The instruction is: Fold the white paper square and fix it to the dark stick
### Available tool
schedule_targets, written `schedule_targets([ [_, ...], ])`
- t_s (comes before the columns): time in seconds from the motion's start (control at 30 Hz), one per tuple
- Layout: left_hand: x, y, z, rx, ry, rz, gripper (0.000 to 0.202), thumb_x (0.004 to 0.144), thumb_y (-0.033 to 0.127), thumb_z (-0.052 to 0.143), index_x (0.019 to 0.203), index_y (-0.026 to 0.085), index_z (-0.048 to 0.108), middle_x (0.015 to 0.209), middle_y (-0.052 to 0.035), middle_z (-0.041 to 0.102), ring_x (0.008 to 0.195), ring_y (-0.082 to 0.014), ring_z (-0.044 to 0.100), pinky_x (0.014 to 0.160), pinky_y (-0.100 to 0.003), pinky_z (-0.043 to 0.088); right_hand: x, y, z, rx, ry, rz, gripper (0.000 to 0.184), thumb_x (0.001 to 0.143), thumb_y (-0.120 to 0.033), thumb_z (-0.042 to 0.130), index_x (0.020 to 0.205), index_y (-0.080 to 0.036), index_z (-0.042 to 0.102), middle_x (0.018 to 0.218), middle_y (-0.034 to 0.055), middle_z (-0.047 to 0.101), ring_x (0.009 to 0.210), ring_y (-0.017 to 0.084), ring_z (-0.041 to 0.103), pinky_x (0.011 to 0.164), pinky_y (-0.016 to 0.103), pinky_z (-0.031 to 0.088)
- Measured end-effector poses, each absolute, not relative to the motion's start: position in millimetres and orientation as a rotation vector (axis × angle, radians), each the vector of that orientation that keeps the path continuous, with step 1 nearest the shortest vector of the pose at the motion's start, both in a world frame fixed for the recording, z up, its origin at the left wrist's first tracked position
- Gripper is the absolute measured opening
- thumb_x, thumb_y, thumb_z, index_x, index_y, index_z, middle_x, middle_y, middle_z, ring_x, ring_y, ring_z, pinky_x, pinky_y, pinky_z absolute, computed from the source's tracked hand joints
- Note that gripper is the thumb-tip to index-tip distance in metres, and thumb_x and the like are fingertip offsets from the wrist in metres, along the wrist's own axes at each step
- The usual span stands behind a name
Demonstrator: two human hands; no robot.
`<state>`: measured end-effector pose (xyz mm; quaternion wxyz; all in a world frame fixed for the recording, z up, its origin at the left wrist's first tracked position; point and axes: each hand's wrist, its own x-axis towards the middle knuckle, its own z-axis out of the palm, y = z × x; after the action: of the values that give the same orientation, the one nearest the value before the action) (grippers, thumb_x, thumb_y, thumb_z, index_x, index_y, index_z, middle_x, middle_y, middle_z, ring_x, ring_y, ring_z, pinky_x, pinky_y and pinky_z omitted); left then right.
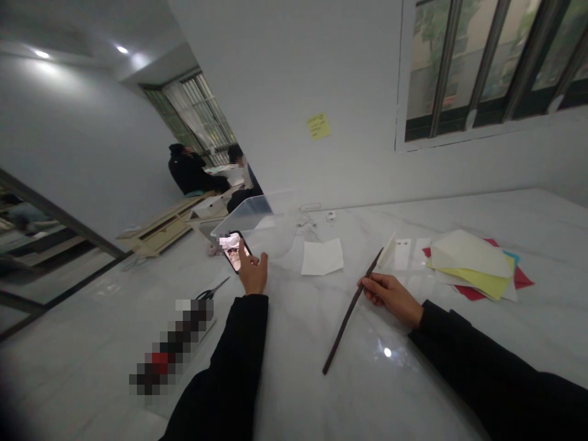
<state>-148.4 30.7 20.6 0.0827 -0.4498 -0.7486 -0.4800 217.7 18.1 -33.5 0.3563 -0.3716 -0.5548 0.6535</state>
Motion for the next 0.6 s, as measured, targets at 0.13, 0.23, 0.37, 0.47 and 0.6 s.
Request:
schedule_targets([
  [0.13, -87.8, 23.5, 21.1, -1.902, -2.170, -1.583, 0.040, 0.084, 0.033, 0.055, 0.120, 0.019, 0.062, 0.059, 0.0068, 0.034, 0.055, -0.0113, 0.038, 0.061, -0.022, 0.038, 214.1, 17.0, -30.8, -0.979, -1.409, 1.640, 0.047, 0.078, -0.063, 0.062, 0.088, -0.017, 0.065, 0.064, -0.0019, 0.052, 0.053, 0.010, 0.042, 0.051, 0.025, 0.030],
  [0.23, -24.0, 4.8, 14.0, -2.467, -2.032, -1.557, 0.036, 0.085, 0.036, 0.056, 0.116, 0.021, 0.066, 0.062, 0.0049, 0.041, 0.056, -0.0108, 0.039, 0.058, -0.022, 0.036, 210.0, 15.2, -27.5, -0.997, -1.440, 1.556, 0.045, 0.079, -0.061, 0.061, 0.083, -0.017, 0.063, 0.060, -0.0027, 0.051, 0.050, 0.010, 0.042, 0.049, 0.025, 0.030],
  [0.37, 35.4, -24.5, 8.2, -3.001, -1.830, -1.433, 0.061, 0.080, 0.036, 0.066, 0.138, 0.027, 0.049, 0.097, -0.0034, 0.059, 0.066, -0.0113, 0.048, 0.058, -0.022, 0.039, 205.8, 15.7, -24.5, -0.958, -1.496, 1.458, 0.042, 0.082, -0.059, 0.059, 0.078, -0.017, 0.061, 0.057, -0.0039, 0.049, 0.049, 0.010, 0.042, 0.049, 0.025, 0.031],
  [0.47, 44.0, -29.6, 4.9, -3.064, -1.921, -1.514, 0.073, 0.082, 0.032, 0.063, 0.148, 0.026, 0.032, 0.086, -0.0009, 0.060, 0.062, -0.0108, 0.048, 0.058, -0.022, 0.039, 205.4, 17.9, -23.0, -0.969, -1.505, 1.421, 0.042, 0.082, -0.059, 0.058, 0.072, -0.018, 0.059, 0.056, -0.0034, 0.051, 0.048, 0.009, 0.042, 0.048, 0.025, 0.031],
  [0.6, 30.8, -16.4, -0.5, -2.929, -2.114, -1.704, 0.062, 0.084, 0.031, 0.059, 0.142, 0.020, 0.042, 0.057, 0.0086, 0.040, 0.050, -0.0082, 0.034, 0.051, -0.020, 0.030, 204.2, 19.0, -21.5, -0.997, -1.521, 1.486, 0.040, 0.082, -0.057, 0.057, 0.077, -0.018, 0.061, 0.055, -0.0031, 0.052, 0.045, 0.009, 0.042, 0.045, 0.023, 0.031],
])
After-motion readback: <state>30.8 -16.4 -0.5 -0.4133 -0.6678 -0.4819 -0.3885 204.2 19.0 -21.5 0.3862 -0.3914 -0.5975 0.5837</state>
